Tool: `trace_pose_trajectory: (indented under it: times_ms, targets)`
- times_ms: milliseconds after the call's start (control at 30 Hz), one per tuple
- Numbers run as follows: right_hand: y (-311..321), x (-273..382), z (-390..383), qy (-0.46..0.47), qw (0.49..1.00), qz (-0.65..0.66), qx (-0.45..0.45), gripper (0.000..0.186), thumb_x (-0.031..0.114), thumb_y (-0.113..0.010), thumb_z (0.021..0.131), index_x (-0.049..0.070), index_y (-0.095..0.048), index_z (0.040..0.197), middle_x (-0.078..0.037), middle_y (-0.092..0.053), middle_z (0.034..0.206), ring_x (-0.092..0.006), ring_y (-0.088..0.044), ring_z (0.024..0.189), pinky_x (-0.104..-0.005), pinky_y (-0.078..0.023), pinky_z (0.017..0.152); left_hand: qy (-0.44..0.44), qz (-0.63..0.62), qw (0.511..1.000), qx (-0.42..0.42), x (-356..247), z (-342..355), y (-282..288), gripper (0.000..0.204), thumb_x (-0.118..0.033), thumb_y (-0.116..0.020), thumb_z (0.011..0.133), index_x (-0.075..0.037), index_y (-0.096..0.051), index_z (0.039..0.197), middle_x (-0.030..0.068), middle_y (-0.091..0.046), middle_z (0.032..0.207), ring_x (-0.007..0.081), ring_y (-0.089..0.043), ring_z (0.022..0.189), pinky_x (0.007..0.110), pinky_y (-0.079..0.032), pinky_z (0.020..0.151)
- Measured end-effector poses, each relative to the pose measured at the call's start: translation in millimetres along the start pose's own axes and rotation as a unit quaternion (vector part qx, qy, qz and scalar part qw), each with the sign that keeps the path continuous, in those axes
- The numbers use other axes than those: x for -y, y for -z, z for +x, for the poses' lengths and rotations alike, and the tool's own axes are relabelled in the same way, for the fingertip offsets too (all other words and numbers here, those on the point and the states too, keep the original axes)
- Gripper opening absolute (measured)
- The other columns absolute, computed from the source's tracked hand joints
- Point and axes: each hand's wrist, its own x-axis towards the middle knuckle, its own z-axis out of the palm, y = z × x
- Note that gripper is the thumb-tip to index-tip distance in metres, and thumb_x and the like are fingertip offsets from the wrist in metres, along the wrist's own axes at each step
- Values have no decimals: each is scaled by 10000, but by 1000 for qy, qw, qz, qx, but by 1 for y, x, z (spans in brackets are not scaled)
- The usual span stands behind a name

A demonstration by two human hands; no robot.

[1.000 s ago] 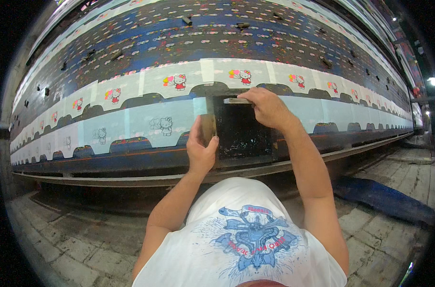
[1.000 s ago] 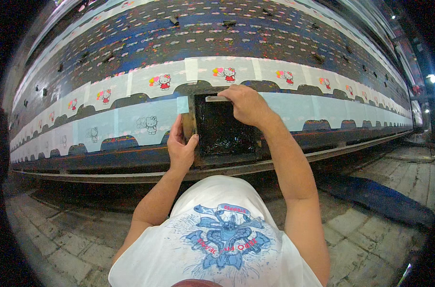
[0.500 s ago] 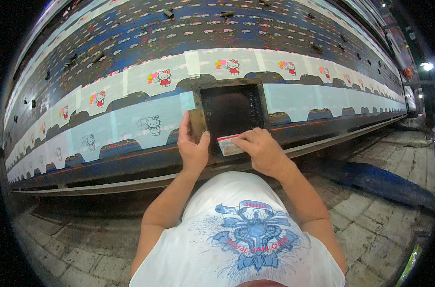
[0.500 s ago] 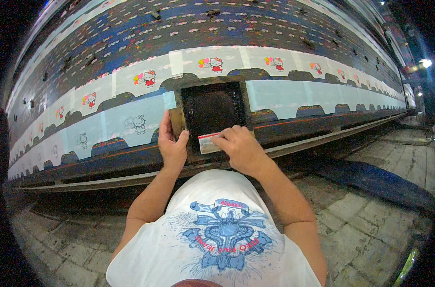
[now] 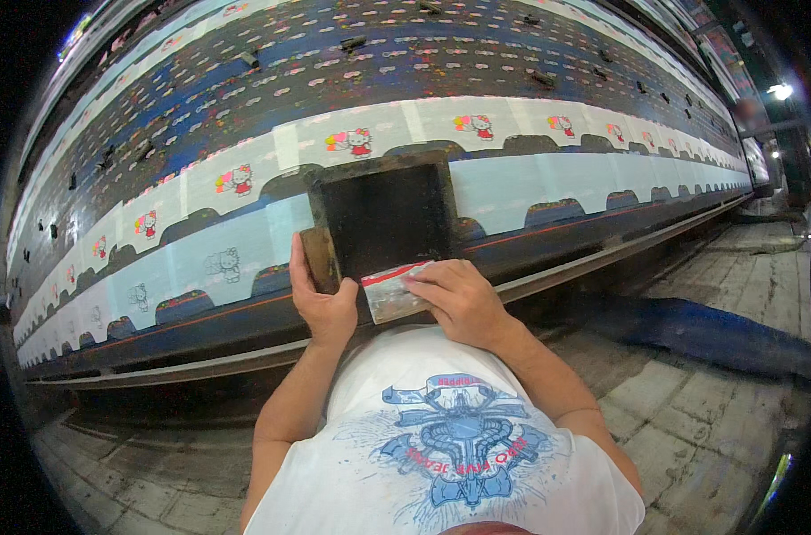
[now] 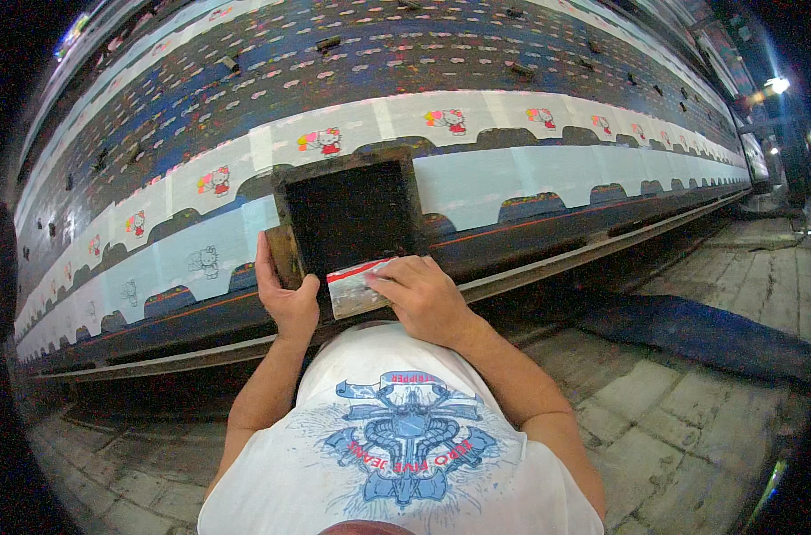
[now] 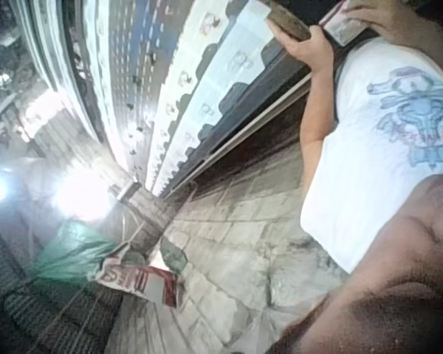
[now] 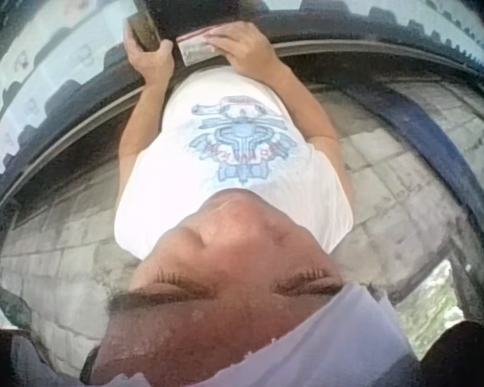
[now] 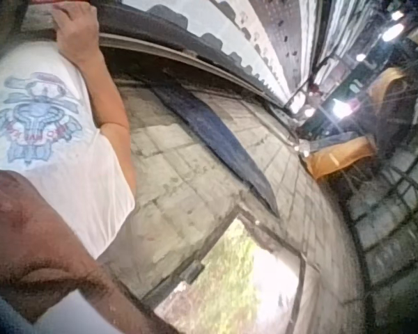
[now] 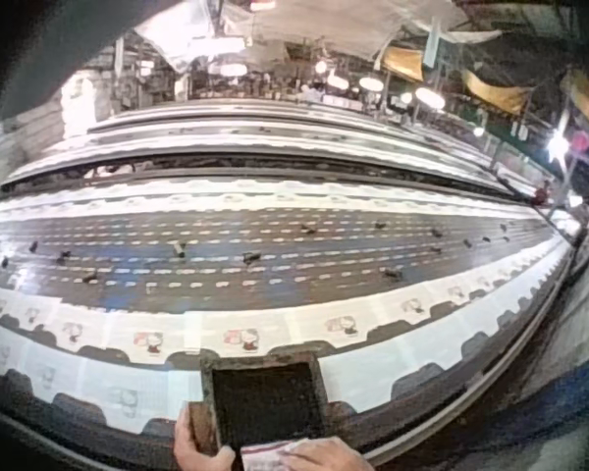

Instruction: The person walks to a long table and repeatedly rubs a small rectangular block over a dark ink pad, then presses the block onto a series of white fabric pieces laid out on the table to transfer a printed design. The person continues this process along the table, handling each fabric piece one at a time.

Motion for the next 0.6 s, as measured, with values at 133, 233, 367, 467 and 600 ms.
trace_pose_trajectory:
  times_ms: [133, 233, 367, 467, 600]
  targets:
    - [38, -42, -31, -2, 1000, -10, -15, 514, -58, -816, 813, 64, -831, 1312, -118, -775, 1311, -354, -730, 1255, -502, -572, 1062, -13, 4, 1000, 4, -2, -15, -69, 1056, 117, -680, 814, 51, -327, 1807, 208, -555, 1699, 286, -568, 1560, 405, -422, 1325]
    - [68, -78, -57, -6, 1000, -14, -28, 507, -76, -800, 823, 60, -832, 1310, -120, -778, 1296, -359, -731, 1250, -505, -575, 1069, -1, -52, 999, 3, -3, -28, -126, 1039, 102, -680, 818, 50, -346, 1801, 219, -568, 1686, 296, -567, 1561, 404, -419, 1324]
    - [101, -119, -85, 11, 999, -22, -29, 435, 3, -754, 881, 57, -824, 1307, -124, -778, 1288, -352, -731, 1230, -502, -563, 1051, 4, 3, 1000, -3, -3, -38, -180, 1044, 79, -691, 787, 56, -384, 1785, 231, -578, 1687, 304, -574, 1558, 402, -425, 1316]
    - [119, -137, -97, 8, 1000, -10, -20, 413, -50, -772, 864, 43, -828, 1262, -135, -784, 1292, -363, -733, 1235, -504, -569, 1063, 1, -26, 1000, -3, -3, -44, -207, 1040, 57, -705, 789, 65, -389, 1780, 240, -583, 1690, 308, -575, 1558, 401, -421, 1320]
    - [131, -152, -100, 32, 999, 5, -14, 388, -40, -800, 865, 40, -819, 1245, -132, -782, 1312, -366, -736, 1233, -510, -570, 1064, 37, -11, 999, -3, -4, -44, -219, 1040, 62, -704, 790, 77, -381, 1779, 251, -558, 1708, 305, -559, 1572, 405, -416, 1330]
